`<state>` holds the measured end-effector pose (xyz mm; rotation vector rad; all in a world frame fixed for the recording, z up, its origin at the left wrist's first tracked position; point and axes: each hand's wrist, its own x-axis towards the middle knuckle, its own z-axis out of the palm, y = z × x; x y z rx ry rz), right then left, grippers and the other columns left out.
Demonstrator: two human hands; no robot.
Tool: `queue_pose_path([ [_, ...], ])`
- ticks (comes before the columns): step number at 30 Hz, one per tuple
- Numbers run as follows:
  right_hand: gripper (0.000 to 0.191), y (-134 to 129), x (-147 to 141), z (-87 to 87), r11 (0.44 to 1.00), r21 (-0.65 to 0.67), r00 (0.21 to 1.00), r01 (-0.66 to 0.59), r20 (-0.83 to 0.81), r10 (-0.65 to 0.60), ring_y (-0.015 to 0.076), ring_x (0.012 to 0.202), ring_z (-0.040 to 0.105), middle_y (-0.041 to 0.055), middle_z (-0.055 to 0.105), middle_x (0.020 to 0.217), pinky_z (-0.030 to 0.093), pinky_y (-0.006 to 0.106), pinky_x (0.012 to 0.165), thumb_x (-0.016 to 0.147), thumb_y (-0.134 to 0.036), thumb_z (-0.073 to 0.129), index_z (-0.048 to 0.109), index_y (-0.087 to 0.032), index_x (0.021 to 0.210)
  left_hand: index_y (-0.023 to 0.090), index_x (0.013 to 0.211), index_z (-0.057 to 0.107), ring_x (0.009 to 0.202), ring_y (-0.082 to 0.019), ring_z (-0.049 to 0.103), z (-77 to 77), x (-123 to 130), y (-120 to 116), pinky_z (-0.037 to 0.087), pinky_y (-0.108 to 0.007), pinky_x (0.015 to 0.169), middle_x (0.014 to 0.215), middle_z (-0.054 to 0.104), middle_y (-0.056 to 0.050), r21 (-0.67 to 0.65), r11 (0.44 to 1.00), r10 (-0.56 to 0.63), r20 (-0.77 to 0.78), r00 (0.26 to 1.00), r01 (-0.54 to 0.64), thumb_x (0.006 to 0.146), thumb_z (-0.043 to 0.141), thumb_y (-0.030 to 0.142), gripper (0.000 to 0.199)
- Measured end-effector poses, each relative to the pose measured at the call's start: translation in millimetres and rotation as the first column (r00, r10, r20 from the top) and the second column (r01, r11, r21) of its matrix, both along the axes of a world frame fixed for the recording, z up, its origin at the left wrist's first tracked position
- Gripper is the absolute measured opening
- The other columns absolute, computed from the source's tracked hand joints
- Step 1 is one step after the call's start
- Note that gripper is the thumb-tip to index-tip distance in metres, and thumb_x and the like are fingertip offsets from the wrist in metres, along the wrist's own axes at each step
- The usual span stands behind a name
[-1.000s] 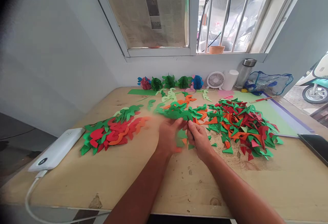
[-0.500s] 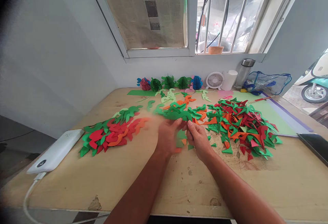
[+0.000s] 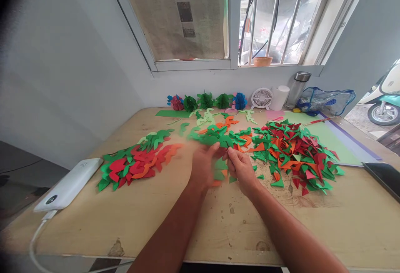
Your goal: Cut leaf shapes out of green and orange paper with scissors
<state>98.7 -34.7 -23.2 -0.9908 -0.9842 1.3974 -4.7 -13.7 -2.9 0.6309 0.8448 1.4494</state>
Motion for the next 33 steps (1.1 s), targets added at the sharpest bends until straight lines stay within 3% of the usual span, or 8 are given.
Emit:
queue_pose_path([
  [15, 0.049, -0.6, -1.6, 1.4, 0.999, -0.044, 0.999, 0.004, 0.036, -0.002, 0.0043, 0.036, 0.015, -0.0108, 0.025, 0.041, 0.011, 0.020, 0.035, 0.072, -0.065, 0.066, 0.055, -0.018, 0.064, 0.013, 0.071, 0.066, 0.064, -0.017, 0.068, -3.2, -1.7, 2.0, 0.055, -0.033, 0.072, 0.064, 0.068, -0.002, 0.011, 1.000, 0.007, -0.010, 1.000, -0.007, 0.060, 0.079, 0.030, 0.024],
  [33, 0.049, -2.5, -2.1, -0.8, 0.996, -0.083, 0.999, -0.024, 0.035, 0.027, 0.0054, 0.038, 0.015, -0.0108, 0.025, 0.042, 0.011, 0.021, 0.037, 0.074, -0.066, 0.063, 0.054, -0.019, 0.064, 0.014, 0.067, 0.063, 0.053, -0.012, 0.060, -3.9, -4.7, 4.0, 0.050, -0.026, 0.061, 0.058, 0.064, 0.000, 0.011, 0.999, 0.034, -0.030, 0.999, -0.034, 0.059, 0.079, 0.029, 0.024],
])
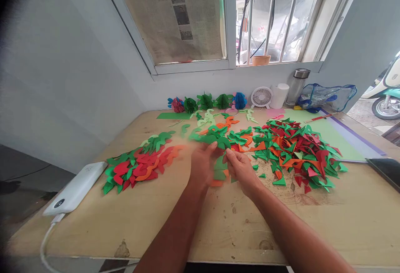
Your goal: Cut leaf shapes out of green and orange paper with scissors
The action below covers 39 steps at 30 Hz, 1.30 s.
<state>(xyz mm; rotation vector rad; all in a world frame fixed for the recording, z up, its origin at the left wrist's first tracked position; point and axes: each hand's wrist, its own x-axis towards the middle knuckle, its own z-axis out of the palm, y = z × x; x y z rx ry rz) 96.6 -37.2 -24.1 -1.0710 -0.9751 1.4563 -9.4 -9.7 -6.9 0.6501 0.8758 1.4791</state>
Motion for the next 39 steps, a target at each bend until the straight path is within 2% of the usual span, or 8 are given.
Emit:
queue_pose_path([
  [10, 0.049, 1.0, 2.1, 0.2, 1.000, -0.024, 0.999, -0.017, -0.032, 0.016, 0.0052, 0.039, 0.014, -0.0107, 0.025, 0.043, 0.010, 0.021, 0.037, 0.073, -0.065, 0.064, 0.055, -0.018, 0.066, 0.014, 0.065, 0.063, 0.051, -0.012, 0.060, 3.1, -1.3, -0.6, 0.049, -0.026, 0.058, 0.057, 0.065, -0.001, 0.014, 1.000, -0.003, -0.096, 0.995, 0.004, 0.058, 0.079, 0.031, 0.024],
  [18, 0.050, 0.9, 2.8, 1.4, 1.000, -0.009, 1.000, -0.023, -0.004, 0.023, 0.0050, 0.037, 0.014, -0.0111, 0.025, 0.040, 0.011, 0.021, 0.036, 0.072, -0.067, 0.064, 0.055, -0.018, 0.064, 0.015, 0.065, 0.061, 0.051, -0.012, 0.059, 2.2, -1.9, -0.6, 0.049, -0.025, 0.057, 0.057, 0.063, 0.000, 0.003, 1.000, 0.007, -0.087, 0.996, -0.007, 0.060, 0.077, 0.029, 0.022],
  [27, 0.051, -0.1, 2.5, 0.5, 0.995, -0.072, 0.998, -0.069, 0.009, 0.070, 0.0049, 0.036, 0.014, -0.0107, 0.025, 0.038, 0.008, 0.021, 0.037, 0.075, -0.067, 0.062, 0.055, -0.018, 0.061, 0.017, 0.060, 0.052, 0.051, -0.009, 0.056, 1.3, -3.7, 1.0, 0.048, -0.024, 0.059, 0.055, 0.057, 0.004, 0.000, 0.999, 0.043, -0.056, 0.997, -0.044, 0.057, 0.080, 0.031, 0.031],
  [39, 0.051, 0.7, 5.8, -1.2, 0.989, -0.101, 0.992, -0.108, -0.083, 0.100, 0.0037, 0.039, 0.014, -0.0106, 0.026, 0.043, 0.008, 0.020, 0.038, 0.073, -0.065, 0.067, 0.056, -0.016, 0.064, 0.017, 0.061, 0.052, 0.051, -0.009, 0.055, 1.2, -5.3, 1.3, 0.047, -0.024, 0.059, 0.055, 0.058, 0.004, 0.010, 1.000, 0.030, -0.090, 0.995, -0.029, 0.058, 0.079, 0.032, 0.031],
])
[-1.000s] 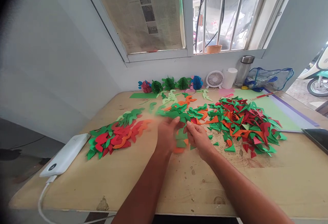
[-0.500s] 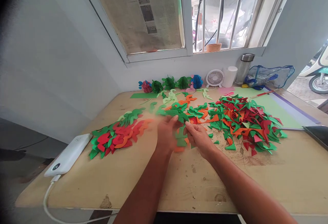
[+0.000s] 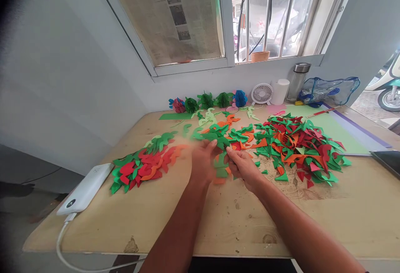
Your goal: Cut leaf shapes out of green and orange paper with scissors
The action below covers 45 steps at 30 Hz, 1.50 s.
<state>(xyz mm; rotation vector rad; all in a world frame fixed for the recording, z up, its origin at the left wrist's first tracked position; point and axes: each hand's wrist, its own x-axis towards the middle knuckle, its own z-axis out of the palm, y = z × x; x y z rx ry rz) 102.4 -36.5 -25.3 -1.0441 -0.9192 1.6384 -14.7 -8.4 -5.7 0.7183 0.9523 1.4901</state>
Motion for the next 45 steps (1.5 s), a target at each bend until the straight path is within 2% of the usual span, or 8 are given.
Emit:
queue_pose_path([
  [10, 0.052, 0.7, 1.4, 2.3, 1.000, -0.005, 1.000, -0.016, 0.012, 0.016, 0.0032, 0.038, 0.015, -0.0106, 0.026, 0.043, 0.011, 0.019, 0.036, 0.071, -0.066, 0.068, 0.056, -0.015, 0.064, 0.017, 0.062, 0.051, 0.048, -0.009, 0.054, 0.7, -1.1, -0.3, 0.045, -0.024, 0.058, 0.053, 0.056, 0.004, 0.014, 0.999, -0.030, -0.038, 0.999, 0.031, 0.059, 0.079, 0.032, 0.033],
  [24, 0.051, 1.5, 1.8, 2.4, 1.000, 0.011, 0.998, -0.018, 0.059, 0.017, 0.0039, 0.037, 0.014, -0.0107, 0.027, 0.039, 0.009, 0.020, 0.036, 0.071, -0.066, 0.066, 0.056, -0.016, 0.063, 0.017, 0.063, 0.050, 0.051, -0.009, 0.055, -0.5, -1.4, 0.3, 0.046, -0.025, 0.059, 0.055, 0.057, 0.004, 0.003, 0.999, -0.040, 0.023, 0.999, 0.040, 0.057, 0.080, 0.031, 0.033],
  [31, 0.052, 2.2, 2.3, 2.0, 0.999, 0.033, 0.986, -0.012, 0.165, 0.007, 0.0039, 0.035, 0.016, -0.0107, 0.028, 0.037, 0.010, 0.020, 0.036, 0.073, -0.068, 0.062, 0.056, -0.017, 0.062, 0.017, 0.063, 0.051, 0.050, -0.009, 0.053, -2.0, -1.7, 2.5, 0.045, -0.024, 0.058, 0.054, 0.055, 0.005, 0.007, 1.000, -0.001, -0.010, 1.000, 0.001, 0.057, 0.078, 0.030, 0.030],
  [37, 0.053, 3.3, 2.3, 6.7, 0.997, 0.072, 0.958, 0.034, 0.280, -0.053, 0.0044, 0.034, 0.018, -0.0103, 0.026, 0.036, 0.011, 0.020, 0.035, 0.071, -0.069, 0.061, 0.053, -0.018, 0.058, 0.016, 0.059, 0.054, 0.050, -0.008, 0.053, -3.6, -2.3, 4.9, 0.045, -0.024, 0.058, 0.053, 0.053, 0.005, 0.019, 0.999, 0.047, -0.056, 0.997, -0.046, 0.058, 0.075, 0.026, 0.023],
  [41, 0.053, 5.0, 4.8, 9.4, 0.995, 0.063, 0.960, 0.079, 0.263, -0.093, 0.0046, 0.036, 0.017, -0.0102, 0.025, 0.039, 0.011, 0.021, 0.036, 0.070, -0.070, 0.061, 0.055, -0.018, 0.059, 0.015, 0.062, 0.062, 0.050, -0.009, 0.053, -3.2, -2.3, 4.5, 0.045, -0.024, 0.056, 0.054, 0.058, 0.003, -0.015, 1.000, -0.010, -0.073, 0.997, 0.009, 0.057, 0.076, 0.026, 0.019],
  [45, 0.053, 5.3, 5.3, 8.7, 0.990, 0.070, 0.969, 0.119, 0.212, -0.131, 0.0050, 0.037, 0.016, -0.0104, 0.026, 0.040, 0.011, 0.021, 0.036, 0.071, -0.069, 0.060, 0.058, -0.017, 0.064, 0.014, 0.065, 0.064, 0.051, -0.011, 0.058, -4.3, -1.4, 3.4, 0.047, -0.025, 0.058, 0.056, 0.063, 0.000, -0.074, 0.995, -0.067, 0.008, 0.998, 0.068, 0.055, 0.078, 0.026, 0.022],
])
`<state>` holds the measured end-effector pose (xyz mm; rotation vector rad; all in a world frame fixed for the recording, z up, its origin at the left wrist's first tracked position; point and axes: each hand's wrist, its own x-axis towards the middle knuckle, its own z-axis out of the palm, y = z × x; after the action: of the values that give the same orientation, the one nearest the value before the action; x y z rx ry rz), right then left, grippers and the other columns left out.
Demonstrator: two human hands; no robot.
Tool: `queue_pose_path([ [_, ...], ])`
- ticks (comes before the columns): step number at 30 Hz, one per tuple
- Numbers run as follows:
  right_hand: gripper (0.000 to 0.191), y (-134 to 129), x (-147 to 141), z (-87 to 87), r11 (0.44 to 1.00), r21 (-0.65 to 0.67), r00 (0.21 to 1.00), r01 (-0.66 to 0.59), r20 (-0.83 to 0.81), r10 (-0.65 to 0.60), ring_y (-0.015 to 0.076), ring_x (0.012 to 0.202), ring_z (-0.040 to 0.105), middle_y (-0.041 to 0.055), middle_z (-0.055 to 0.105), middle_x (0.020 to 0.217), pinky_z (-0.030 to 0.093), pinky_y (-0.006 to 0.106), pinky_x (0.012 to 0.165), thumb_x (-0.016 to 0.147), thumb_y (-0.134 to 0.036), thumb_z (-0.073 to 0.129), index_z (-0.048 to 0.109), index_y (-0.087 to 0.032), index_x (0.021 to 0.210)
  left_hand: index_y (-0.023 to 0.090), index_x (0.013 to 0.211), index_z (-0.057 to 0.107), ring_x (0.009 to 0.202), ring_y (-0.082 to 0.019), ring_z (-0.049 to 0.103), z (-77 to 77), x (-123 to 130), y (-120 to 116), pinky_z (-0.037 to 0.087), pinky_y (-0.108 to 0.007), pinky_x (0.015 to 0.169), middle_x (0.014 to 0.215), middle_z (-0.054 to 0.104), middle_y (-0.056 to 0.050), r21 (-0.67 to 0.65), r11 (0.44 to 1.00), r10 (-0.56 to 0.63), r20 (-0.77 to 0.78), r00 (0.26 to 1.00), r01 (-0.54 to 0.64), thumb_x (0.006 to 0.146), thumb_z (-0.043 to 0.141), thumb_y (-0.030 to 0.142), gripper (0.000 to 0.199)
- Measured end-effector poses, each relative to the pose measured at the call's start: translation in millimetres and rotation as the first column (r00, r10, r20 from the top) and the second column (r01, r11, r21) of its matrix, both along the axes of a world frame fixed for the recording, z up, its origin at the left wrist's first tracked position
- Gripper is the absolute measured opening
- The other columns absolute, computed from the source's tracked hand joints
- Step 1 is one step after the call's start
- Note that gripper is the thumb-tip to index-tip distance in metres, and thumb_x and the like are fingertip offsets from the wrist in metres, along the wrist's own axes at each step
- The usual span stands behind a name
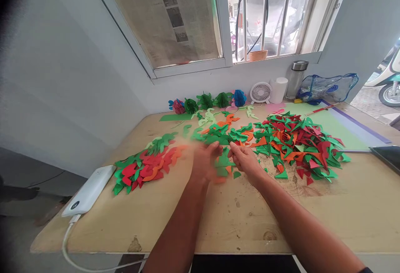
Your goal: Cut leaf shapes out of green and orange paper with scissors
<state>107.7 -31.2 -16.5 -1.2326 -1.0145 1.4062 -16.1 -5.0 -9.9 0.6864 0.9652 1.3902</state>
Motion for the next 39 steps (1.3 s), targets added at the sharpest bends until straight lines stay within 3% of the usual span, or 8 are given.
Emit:
queue_pose_path([
  [6, 0.056, -2, -6, -3.7, 0.997, 0.069, 0.998, 0.037, -0.046, -0.034, 0.0042, 0.035, 0.018, -0.0100, 0.027, 0.040, 0.012, 0.021, 0.035, 0.069, -0.072, 0.061, 0.057, -0.017, 0.062, 0.014, 0.071, 0.062, 0.058, -0.013, 0.065, -0.3, 4, -2, 0.050, -0.026, 0.065, 0.060, 0.067, -0.002, -0.061, 0.998, -0.012, 0.198, 0.980, 0.024, 0.054, 0.080, 0.020, 0.025],
  [11, 0.056, -2, -7, -6.1, 0.992, 0.093, 0.992, 0.084, -0.098, -0.075, 0.0038, 0.036, 0.017, -0.0096, 0.029, 0.041, 0.012, 0.020, 0.035, 0.067, -0.072, 0.064, 0.057, -0.017, 0.063, 0.015, 0.071, 0.059, 0.060, -0.013, 0.065, 4.1, 4, -4, 0.050, -0.026, 0.068, 0.063, 0.068, -0.001, -0.081, 0.997, 0.011, 0.258, 0.966, 0.010, 0.053, 0.079, 0.017, 0.027],
  [19, 0.053, -4, -11, -9.5, 0.990, 0.137, 0.999, 0.039, -0.025, -0.036, 0.0065, 0.038, 0.020, -0.0083, 0.030, 0.042, 0.016, 0.023, 0.036, 0.073, -0.070, 0.059, 0.056, -0.018, 0.064, 0.016, 0.069, 0.058, 0.060, -0.010, 0.060, 0.6, 15, -9, 0.045, -0.026, 0.065, 0.064, 0.062, 0.003, -0.058, 0.997, 0.072, 0.238, 0.968, -0.060, 0.050, 0.080, 0.020, 0.029],
  [28, 0.055, 0, -6, -9.5, 0.987, 0.116, 0.992, 0.113, -0.075, -0.105, 0.0053, 0.039, 0.017, -0.0081, 0.028, 0.043, 0.012, 0.022, 0.036, 0.072, -0.068, 0.063, 0.043, -0.020, 0.055, 0.015, 0.065, 0.061, 0.070, -0.013, 0.062, -2.2, 21, -16, 0.047, -0.028, 0.075, 0.068, 0.066, -0.002, -0.026, 0.993, -0.114, 0.144, 0.983, 0.119, 0.053, 0.080, 0.023, 0.024],
  [33, 0.053, -2, -7, -6.4, 0.992, 0.112, 0.996, 0.065, -0.065, -0.057, 0.0053, 0.038, 0.017, -0.0085, 0.029, 0.043, 0.013, 0.021, 0.035, 0.073, -0.069, 0.061, 0.054, -0.018, 0.062, 0.015, 0.064, 0.060, 0.061, -0.010, 0.055, -2.7, 20, -13, 0.043, -0.027, 0.069, 0.061, 0.060, 0.001, -0.008, 0.999, -0.045, 0.112, 0.993, 0.046, 0.055, 0.079, 0.024, 0.022],
  [39, 0.052, -3, -8, -7.0, 0.994, 0.108, 0.995, 0.020, -0.099, -0.009, 0.0054, 0.038, 0.019, -0.0079, 0.030, 0.043, 0.014, 0.021, 0.035, 0.074, -0.068, 0.062, 0.051, -0.019, 0.058, 0.016, 0.060, 0.055, 0.055, -0.009, 0.050, 1.8, 20, -13, 0.039, -0.025, 0.062, 0.054, 0.054, 0.003, 0.012, 0.998, -0.062, 0.122, 0.991, 0.061, 0.056, 0.078, 0.026, 0.025],
])
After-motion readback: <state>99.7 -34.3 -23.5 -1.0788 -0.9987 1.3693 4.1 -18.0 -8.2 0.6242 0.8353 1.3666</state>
